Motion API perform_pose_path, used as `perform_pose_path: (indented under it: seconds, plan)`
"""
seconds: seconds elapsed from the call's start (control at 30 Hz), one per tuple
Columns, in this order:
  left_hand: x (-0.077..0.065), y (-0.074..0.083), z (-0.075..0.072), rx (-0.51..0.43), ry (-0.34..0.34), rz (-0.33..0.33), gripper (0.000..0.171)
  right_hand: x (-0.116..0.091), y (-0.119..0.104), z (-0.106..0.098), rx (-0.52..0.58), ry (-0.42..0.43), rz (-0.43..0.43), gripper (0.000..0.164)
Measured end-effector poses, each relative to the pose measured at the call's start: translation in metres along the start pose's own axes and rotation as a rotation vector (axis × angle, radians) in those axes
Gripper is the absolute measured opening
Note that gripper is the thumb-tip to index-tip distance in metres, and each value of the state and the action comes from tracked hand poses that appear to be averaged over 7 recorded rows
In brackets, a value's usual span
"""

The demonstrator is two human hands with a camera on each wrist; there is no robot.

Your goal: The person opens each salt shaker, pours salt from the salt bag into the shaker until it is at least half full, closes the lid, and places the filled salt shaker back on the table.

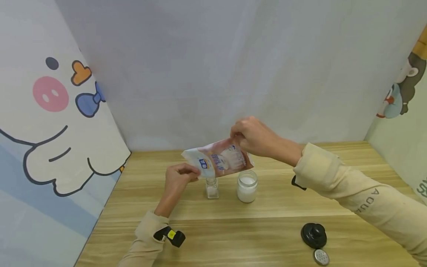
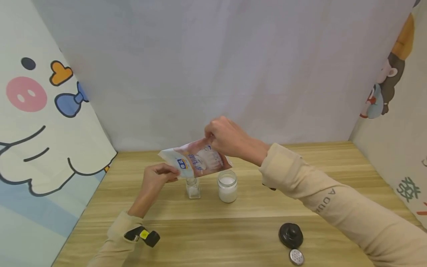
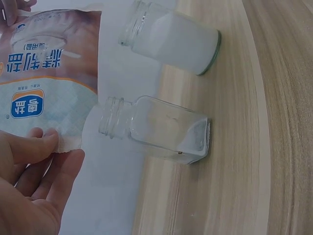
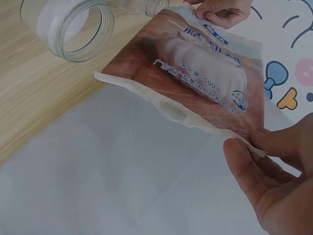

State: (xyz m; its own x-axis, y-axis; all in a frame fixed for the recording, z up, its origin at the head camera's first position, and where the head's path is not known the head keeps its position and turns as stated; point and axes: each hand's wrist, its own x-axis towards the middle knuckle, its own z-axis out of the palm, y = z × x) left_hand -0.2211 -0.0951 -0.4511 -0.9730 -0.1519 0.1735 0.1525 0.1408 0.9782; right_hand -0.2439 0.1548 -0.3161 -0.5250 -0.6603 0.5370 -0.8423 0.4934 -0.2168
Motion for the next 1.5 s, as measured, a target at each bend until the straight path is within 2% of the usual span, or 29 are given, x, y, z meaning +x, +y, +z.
perform_pose_path:
  seconds: [0.6, 1.23, 1.5]
  plan:
    - [-0.0031, -0.0016, 0.0012, -0.002, 0.000, 0.024, 0.006, -0.0021, -0.0026, 0.0006, -0.016, -0.002, 0.029, 0.025]
    - [-0.0027, -0.0020, 0.0005, -0.006, 0.001, 0.024, 0.005, -0.0010, -0.0029, 0.0017, 0.011, 0.046, 0.019, 0.021]
    - [-0.0044, 0.0036, 0.0010, -0.007, 0.002, 0.017, 0.005, -0.0012, -0.0039, 0.0010, 0.007, 0.069, 0.009, 0.019]
